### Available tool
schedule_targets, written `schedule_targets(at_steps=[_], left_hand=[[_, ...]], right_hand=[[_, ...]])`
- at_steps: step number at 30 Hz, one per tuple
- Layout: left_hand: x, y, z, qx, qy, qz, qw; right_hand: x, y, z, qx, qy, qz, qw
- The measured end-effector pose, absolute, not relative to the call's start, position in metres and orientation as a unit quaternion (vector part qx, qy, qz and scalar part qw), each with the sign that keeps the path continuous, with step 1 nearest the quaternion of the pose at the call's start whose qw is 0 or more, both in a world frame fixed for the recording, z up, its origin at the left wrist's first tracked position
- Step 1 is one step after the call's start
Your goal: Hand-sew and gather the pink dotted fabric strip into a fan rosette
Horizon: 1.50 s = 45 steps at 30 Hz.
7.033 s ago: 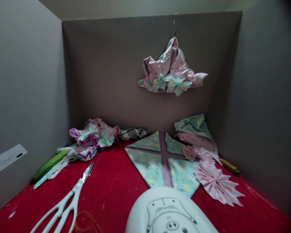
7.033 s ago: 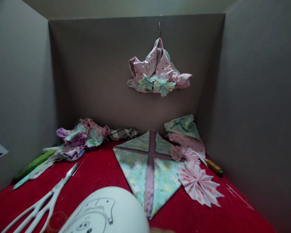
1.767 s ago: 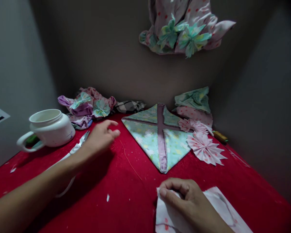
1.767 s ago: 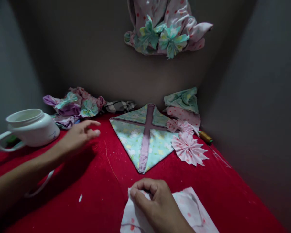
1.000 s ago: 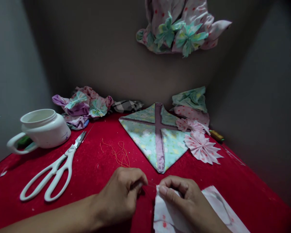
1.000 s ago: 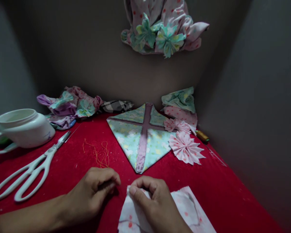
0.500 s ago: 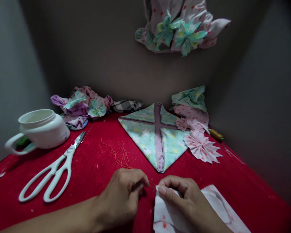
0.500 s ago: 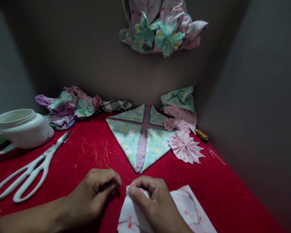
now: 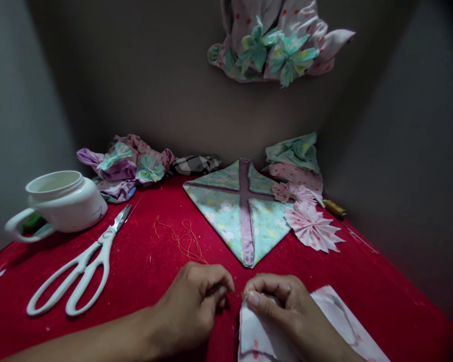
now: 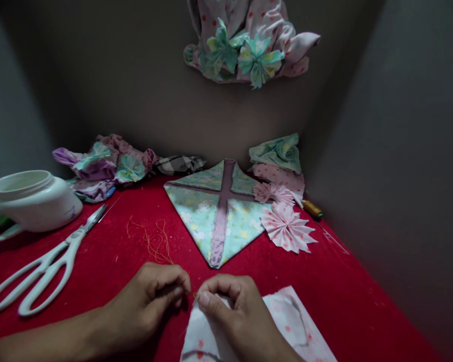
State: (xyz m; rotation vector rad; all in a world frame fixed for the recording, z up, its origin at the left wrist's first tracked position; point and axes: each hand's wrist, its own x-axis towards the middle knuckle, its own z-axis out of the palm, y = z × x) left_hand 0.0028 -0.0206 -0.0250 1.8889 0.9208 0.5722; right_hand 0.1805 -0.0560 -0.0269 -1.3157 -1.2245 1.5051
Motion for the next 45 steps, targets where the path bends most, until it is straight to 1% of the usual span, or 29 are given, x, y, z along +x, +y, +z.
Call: schedule_targets(at_steps=[13,22,28,30,34,38,41,45], left_hand=[[0.005,-0.02,-0.022,0.775,0.362,0.259,0.448],[0.005,-0.021,-0.025,0.788,0.352,0.271,0.427],[0.012,-0.023,-0.023,0.79,0.327,0.287,0.432],[0.012,-0.022,-0.023,0.783,0.358,0.293,0.416],[0.009,-0.019,-0.021,0.773,0.412,0.353,0.33],[0.012,-0.021,-0.016,0.809,0.323,0.378,0.313],[0.017,-0.023,-0.015,0.831,0.254,0.38,0.316],[0.02,-0.022,-0.011,0.817,0.225,0.401,0.349]], right_hand=[[0.181,-0.054,-0.029,-0.508,-0.512,0.581,0.377],[0.179,-0.055,-0.029,-0.511,-0.5,0.572,0.402],[0.178,-0.056,-0.026,-0.52,-0.501,0.567,0.396],[0.177,-0.056,-0.027,-0.525,-0.487,0.57,0.403],[0.176,-0.055,-0.031,-0.55,-0.469,0.553,0.415],[0.176,-0.055,-0.032,-0.564,-0.49,0.525,0.407],[0.176,-0.055,-0.031,-0.541,-0.514,0.538,0.393],[0.178,-0.056,-0.03,-0.515,-0.523,0.558,0.388]])
